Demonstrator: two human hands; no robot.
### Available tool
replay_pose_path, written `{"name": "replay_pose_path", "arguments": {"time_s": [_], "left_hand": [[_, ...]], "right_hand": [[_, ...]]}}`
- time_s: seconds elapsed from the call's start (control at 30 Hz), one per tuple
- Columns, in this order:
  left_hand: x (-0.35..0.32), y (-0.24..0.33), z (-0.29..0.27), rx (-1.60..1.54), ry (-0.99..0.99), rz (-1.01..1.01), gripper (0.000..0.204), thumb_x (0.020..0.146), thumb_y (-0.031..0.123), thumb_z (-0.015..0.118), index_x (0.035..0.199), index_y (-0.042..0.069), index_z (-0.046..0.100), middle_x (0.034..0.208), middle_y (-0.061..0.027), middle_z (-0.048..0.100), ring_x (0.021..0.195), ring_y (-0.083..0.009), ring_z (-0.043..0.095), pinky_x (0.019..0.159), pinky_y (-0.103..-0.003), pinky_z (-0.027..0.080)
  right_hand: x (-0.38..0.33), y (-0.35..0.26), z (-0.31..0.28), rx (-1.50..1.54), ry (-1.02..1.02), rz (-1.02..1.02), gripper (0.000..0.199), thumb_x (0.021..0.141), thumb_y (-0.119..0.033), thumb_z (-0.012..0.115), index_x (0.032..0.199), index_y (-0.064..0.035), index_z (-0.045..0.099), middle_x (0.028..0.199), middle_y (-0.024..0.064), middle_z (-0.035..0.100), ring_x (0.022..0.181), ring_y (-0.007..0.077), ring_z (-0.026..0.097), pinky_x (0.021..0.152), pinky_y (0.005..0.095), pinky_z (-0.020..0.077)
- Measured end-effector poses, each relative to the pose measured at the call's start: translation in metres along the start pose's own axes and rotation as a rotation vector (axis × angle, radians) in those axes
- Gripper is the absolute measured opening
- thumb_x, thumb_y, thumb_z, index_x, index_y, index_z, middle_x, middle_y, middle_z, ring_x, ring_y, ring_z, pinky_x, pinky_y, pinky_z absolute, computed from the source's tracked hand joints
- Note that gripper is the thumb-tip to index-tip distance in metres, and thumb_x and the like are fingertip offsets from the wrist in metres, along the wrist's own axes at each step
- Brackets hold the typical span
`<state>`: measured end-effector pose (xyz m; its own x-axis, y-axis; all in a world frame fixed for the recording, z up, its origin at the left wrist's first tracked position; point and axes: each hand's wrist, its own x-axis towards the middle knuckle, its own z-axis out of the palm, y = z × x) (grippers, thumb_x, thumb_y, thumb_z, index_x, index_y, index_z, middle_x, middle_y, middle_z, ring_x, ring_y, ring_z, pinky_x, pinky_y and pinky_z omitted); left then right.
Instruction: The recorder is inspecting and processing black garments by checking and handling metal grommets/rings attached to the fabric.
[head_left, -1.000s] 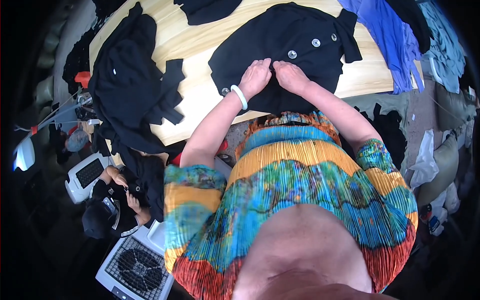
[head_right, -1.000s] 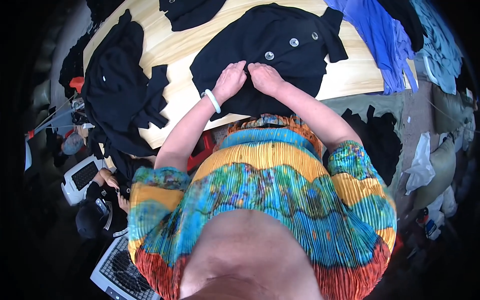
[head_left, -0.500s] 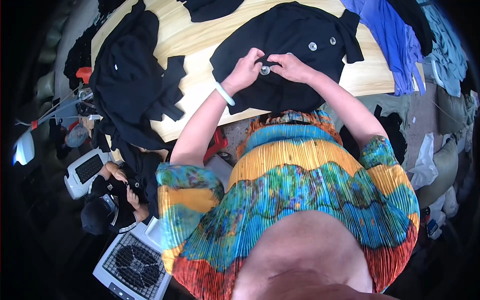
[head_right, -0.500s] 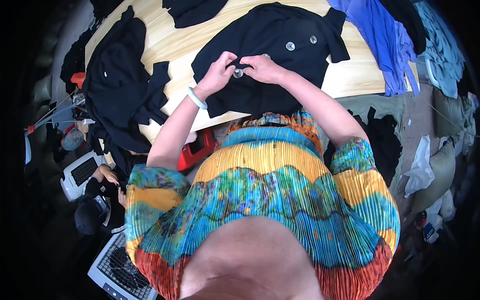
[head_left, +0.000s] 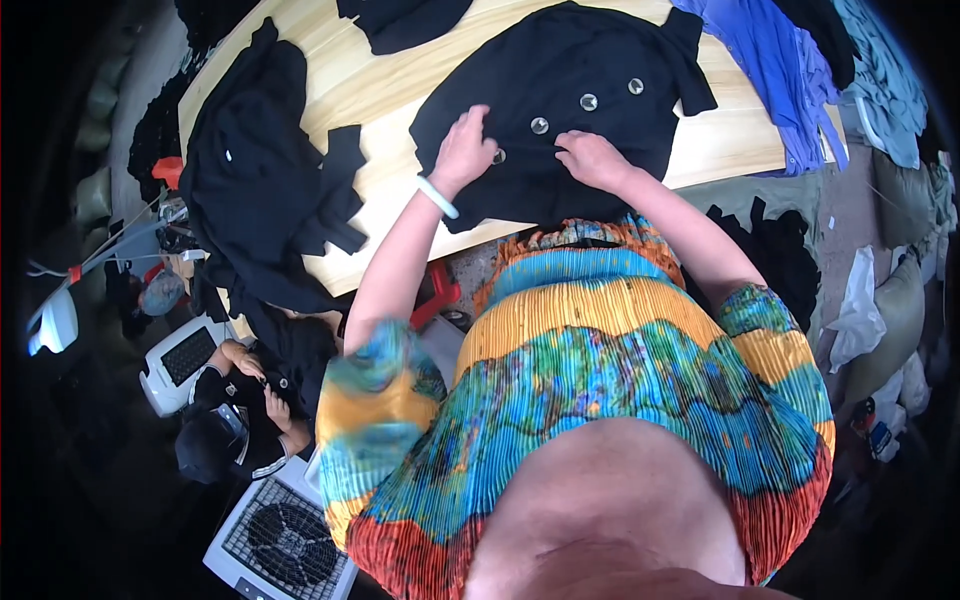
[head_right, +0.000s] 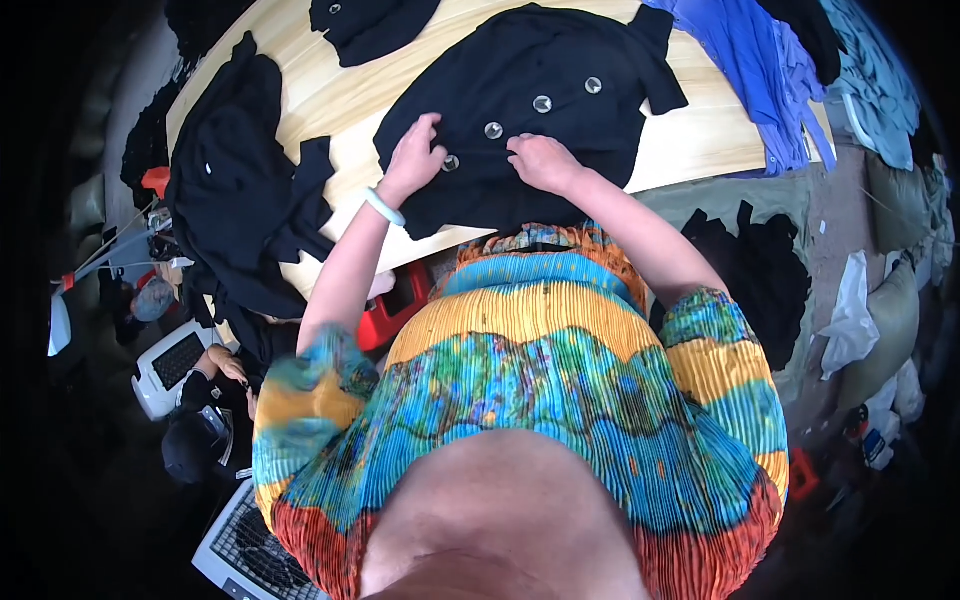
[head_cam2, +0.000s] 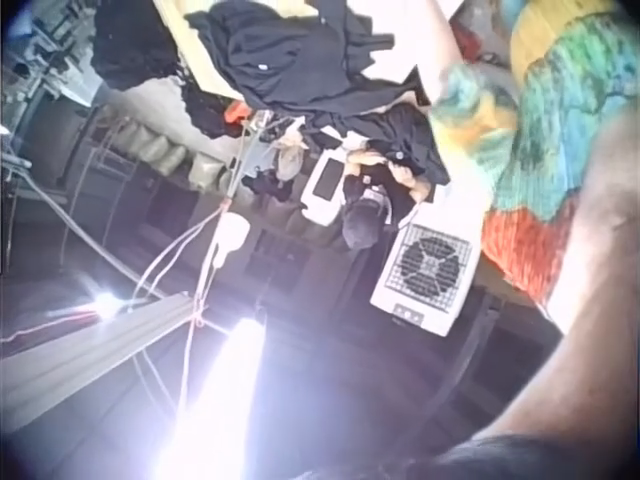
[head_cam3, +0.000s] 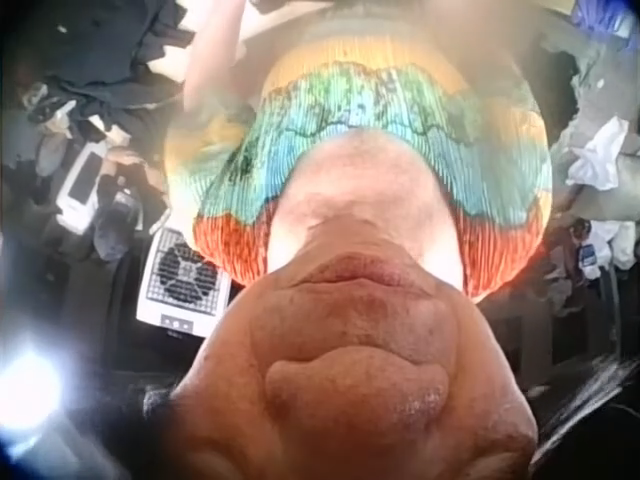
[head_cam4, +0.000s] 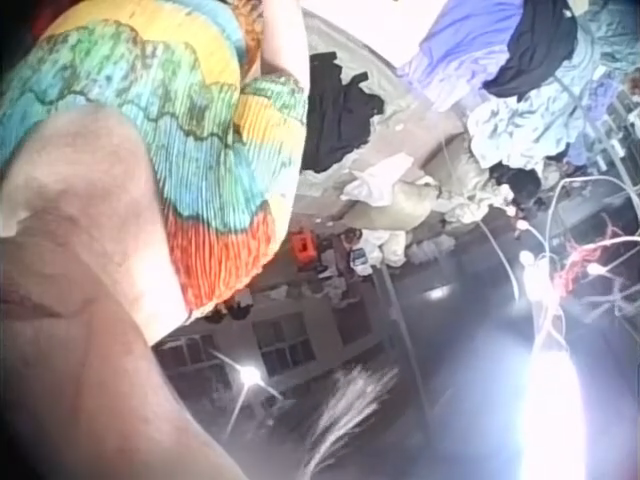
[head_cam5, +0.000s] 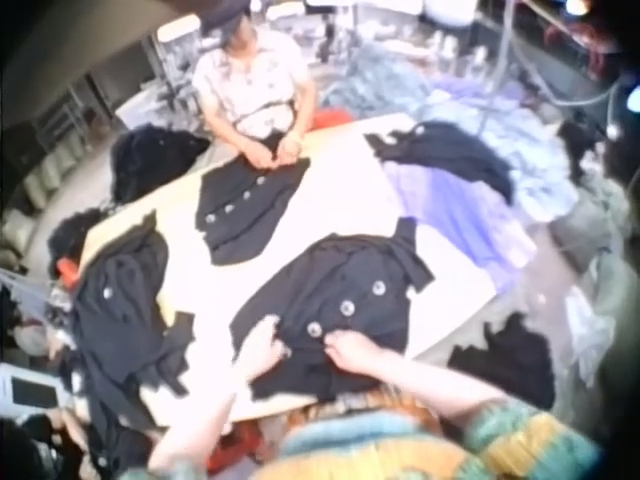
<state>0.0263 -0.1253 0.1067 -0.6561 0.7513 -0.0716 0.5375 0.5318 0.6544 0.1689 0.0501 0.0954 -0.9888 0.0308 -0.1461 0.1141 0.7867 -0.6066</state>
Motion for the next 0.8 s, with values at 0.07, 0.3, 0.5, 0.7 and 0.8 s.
{"name": "replay_pose_path", "arguments": {"time_s": [0.07,0.3,0.5,0.7,0.8], "left_hand": [[0.010,0.022,0.007,0.104,0.182,0.067,0.033,0.072,0.017,0.059,0.099,0.000,0.050,0.092,-0.0191,0.054,0.088,-0.0349,0.052,0.076,-0.040,0.044],[0.037,0.037,0.050,0.455,-0.028,0.089,0.032,0.064,0.021,0.067,0.086,0.000,0.058,0.087,-0.0171,0.052,0.084,-0.0325,0.053,0.073,-0.037,0.046],[0.048,0.015,0.050,0.182,-0.090,0.145,0.037,0.067,0.022,0.065,0.093,-0.003,0.058,0.088,-0.0185,0.055,0.086,-0.0322,0.054,0.076,-0.037,0.045],[0.053,0.013,0.037,-0.153,-0.219,-0.102,0.039,0.075,0.027,0.059,0.090,-0.009,0.057,0.092,-0.0233,0.059,0.086,-0.0327,0.057,0.076,-0.036,0.044],[0.058,0.029,0.024,-0.437,-0.412,-0.339,0.044,0.077,0.025,0.058,0.102,-0.010,0.053,0.095,-0.0230,0.059,0.087,-0.0255,0.058,0.079,-0.030,0.043]], "right_hand": [[0.002,-0.006,0.002,0.007,0.059,0.034,0.014,0.076,-0.009,0.048,0.085,0.0006,0.055,0.085,0.0176,0.057,0.085,0.0322,0.055,0.077,0.0407,0.0443],[0.010,-0.008,0.008,0.029,0.178,-0.001,0.016,0.071,-0.001,0.046,0.084,0.0002,0.056,0.086,0.0173,0.057,0.084,0.0316,0.056,0.076,0.0402,0.0448],[0.017,-0.008,0.012,0.076,0.265,0.080,0.015,0.069,0.001,0.050,0.084,-0.0010,0.051,0.082,0.0153,0.056,0.081,0.0321,0.056,0.072,0.0400,0.0450],[0.023,-0.019,0.004,0.139,0.297,0.104,0.018,0.070,-0.004,0.051,0.089,-0.0030,0.050,0.085,0.0153,0.057,0.082,0.0311,0.057,0.073,0.0399,0.0459],[0.024,-0.015,-0.001,0.157,0.303,0.160,0.019,0.072,-0.005,0.052,0.091,-0.0022,0.048,0.086,0.0157,0.057,0.083,0.0309,0.057,0.073,0.0401,0.0457]]}}
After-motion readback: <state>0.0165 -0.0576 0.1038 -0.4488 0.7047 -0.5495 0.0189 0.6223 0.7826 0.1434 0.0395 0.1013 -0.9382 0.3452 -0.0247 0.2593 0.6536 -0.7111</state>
